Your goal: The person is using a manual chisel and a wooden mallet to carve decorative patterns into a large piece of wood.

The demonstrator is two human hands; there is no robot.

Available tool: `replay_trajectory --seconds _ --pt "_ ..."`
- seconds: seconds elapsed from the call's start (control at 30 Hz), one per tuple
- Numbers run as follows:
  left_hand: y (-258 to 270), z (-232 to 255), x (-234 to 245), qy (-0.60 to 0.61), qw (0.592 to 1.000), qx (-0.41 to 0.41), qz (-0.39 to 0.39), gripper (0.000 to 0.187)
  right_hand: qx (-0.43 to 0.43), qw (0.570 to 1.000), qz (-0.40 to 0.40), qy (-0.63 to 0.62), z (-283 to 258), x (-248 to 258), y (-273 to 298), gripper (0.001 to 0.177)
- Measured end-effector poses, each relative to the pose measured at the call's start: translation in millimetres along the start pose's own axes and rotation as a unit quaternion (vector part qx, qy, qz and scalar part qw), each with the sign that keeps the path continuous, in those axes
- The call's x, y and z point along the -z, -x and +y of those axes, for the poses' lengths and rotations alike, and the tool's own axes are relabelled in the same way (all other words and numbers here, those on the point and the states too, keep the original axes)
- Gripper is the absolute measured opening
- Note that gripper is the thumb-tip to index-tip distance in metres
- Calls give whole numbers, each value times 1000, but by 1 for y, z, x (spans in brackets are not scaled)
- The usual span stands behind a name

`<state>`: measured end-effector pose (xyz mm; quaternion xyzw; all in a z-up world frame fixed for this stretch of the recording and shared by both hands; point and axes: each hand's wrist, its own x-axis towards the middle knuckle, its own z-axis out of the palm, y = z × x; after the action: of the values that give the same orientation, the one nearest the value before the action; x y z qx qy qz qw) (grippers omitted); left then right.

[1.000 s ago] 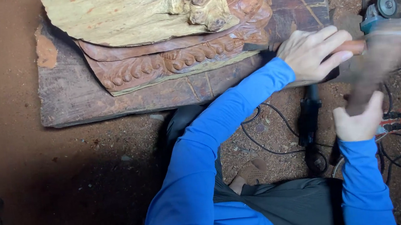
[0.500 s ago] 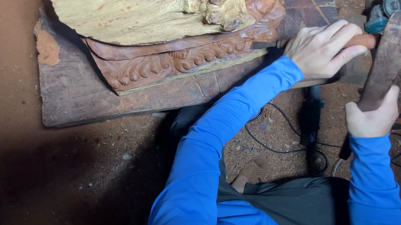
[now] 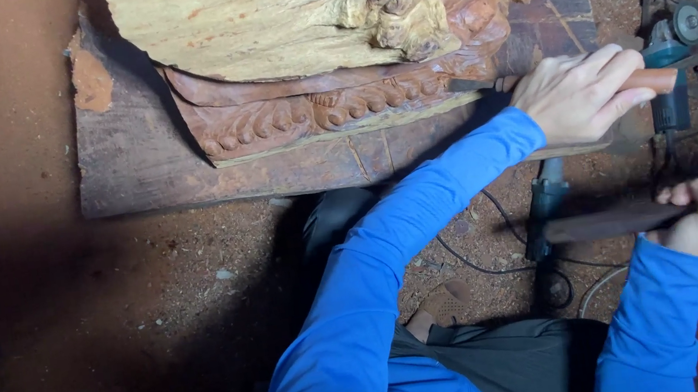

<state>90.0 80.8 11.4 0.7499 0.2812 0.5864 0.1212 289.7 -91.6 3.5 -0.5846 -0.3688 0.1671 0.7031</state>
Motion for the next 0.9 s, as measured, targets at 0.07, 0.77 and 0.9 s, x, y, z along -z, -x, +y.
replay_trajectory --seconds 0.07,0.77,0.9 --pt "0 -2 -6 -1 1000 5 -3 29 17 994 -54 95 26 -6 5 22" --pt "4 -37 -52 -165 951 166 -204 48 17 991 -85 105 37 -11 16 23" --pt "6 -28 -42 -185 945 150 -225 41 114 928 -168 312 47 7 30 37"
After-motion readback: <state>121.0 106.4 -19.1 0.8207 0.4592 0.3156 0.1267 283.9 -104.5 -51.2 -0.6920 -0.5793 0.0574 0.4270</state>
